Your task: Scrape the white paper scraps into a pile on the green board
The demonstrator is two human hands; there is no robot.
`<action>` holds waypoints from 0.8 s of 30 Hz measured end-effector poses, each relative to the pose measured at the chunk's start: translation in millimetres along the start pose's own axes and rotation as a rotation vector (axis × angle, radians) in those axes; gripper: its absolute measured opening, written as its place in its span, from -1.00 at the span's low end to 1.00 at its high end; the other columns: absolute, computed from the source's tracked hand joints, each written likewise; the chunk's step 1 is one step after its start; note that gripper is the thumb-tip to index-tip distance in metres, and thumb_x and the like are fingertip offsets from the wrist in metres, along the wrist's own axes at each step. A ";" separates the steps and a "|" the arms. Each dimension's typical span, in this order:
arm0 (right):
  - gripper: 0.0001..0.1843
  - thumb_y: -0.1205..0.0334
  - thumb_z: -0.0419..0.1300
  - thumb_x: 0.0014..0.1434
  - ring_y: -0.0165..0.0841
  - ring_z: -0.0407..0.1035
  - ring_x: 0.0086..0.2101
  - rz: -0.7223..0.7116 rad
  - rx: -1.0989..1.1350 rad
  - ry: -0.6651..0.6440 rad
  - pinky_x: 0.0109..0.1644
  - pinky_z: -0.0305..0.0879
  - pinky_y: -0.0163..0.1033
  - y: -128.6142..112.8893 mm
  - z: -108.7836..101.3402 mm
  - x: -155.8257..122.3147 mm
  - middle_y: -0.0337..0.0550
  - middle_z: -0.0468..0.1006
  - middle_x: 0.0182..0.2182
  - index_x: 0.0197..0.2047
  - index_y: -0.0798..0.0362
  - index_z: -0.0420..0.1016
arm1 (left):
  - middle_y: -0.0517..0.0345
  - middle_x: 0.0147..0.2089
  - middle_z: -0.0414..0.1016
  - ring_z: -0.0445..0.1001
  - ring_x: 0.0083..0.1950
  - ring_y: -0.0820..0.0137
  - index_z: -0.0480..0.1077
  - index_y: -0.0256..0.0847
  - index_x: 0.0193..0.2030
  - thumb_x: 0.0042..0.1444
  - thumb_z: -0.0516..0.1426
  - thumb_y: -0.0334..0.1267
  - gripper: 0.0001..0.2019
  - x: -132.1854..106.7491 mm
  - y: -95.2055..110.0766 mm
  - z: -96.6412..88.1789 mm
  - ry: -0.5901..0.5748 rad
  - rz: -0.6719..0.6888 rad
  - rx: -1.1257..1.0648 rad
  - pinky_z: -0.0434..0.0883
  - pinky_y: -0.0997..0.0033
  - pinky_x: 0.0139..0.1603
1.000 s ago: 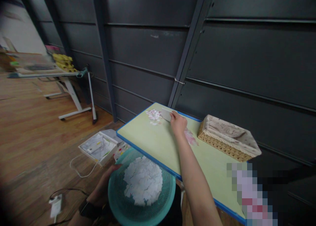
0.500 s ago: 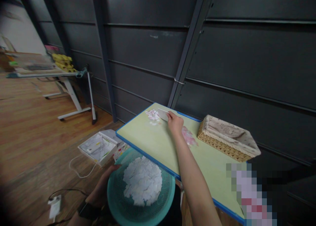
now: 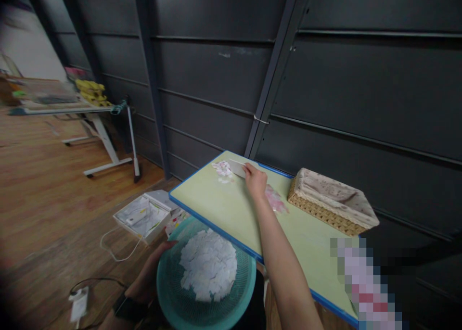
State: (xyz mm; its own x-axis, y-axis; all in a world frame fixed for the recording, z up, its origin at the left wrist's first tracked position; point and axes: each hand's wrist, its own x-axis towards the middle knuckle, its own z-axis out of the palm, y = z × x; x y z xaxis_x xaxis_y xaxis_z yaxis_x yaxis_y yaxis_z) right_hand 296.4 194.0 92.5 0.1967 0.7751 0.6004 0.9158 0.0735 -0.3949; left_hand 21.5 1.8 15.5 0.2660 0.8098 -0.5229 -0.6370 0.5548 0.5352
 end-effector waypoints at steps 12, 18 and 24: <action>-0.64 0.09 0.11 0.16 -0.13 0.49 -0.18 0.024 -0.046 -0.009 -0.12 0.31 -0.17 1.2 -15.9 6.5 0.01 0.61 -0.18 -0.08 0.06 0.59 | 0.19 -0.61 0.52 0.44 -0.61 0.40 0.42 -0.25 -0.47 0.02 0.20 -0.28 -0.88 3.0 -2.3 -2.0 0.012 0.035 0.077 0.36 0.42 -0.54; -0.68 0.08 0.14 0.12 -0.16 0.51 -0.19 0.041 0.028 0.019 -0.10 0.33 -0.19 1.7 -17.1 8.4 -0.09 0.63 -0.22 -0.12 -0.02 0.61 | 0.17 -0.59 0.54 0.45 -0.58 0.38 0.44 -0.26 -0.46 -0.01 0.23 -0.26 -0.89 1.2 0.5 -1.0 0.016 0.012 0.050 0.37 0.40 -0.51; -0.66 0.09 0.12 0.15 -0.14 0.50 -0.16 0.028 0.035 0.024 -0.10 0.33 -0.17 2.3 -15.7 5.9 -0.03 0.61 -0.19 -0.10 0.04 0.60 | 0.19 -0.61 0.53 0.45 -0.59 0.42 0.44 -0.26 -0.47 0.04 0.19 -0.27 -0.86 0.2 1.8 2.4 0.000 0.016 0.053 0.37 0.44 -0.51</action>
State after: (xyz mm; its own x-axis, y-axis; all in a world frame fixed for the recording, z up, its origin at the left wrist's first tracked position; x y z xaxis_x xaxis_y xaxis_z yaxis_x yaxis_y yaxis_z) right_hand 305.2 189.0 106.0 0.2306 0.7621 0.6050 0.8972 0.0741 -0.4354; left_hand 22.1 3.4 17.9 0.2562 0.8186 -0.5141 -0.6020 0.5513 0.5777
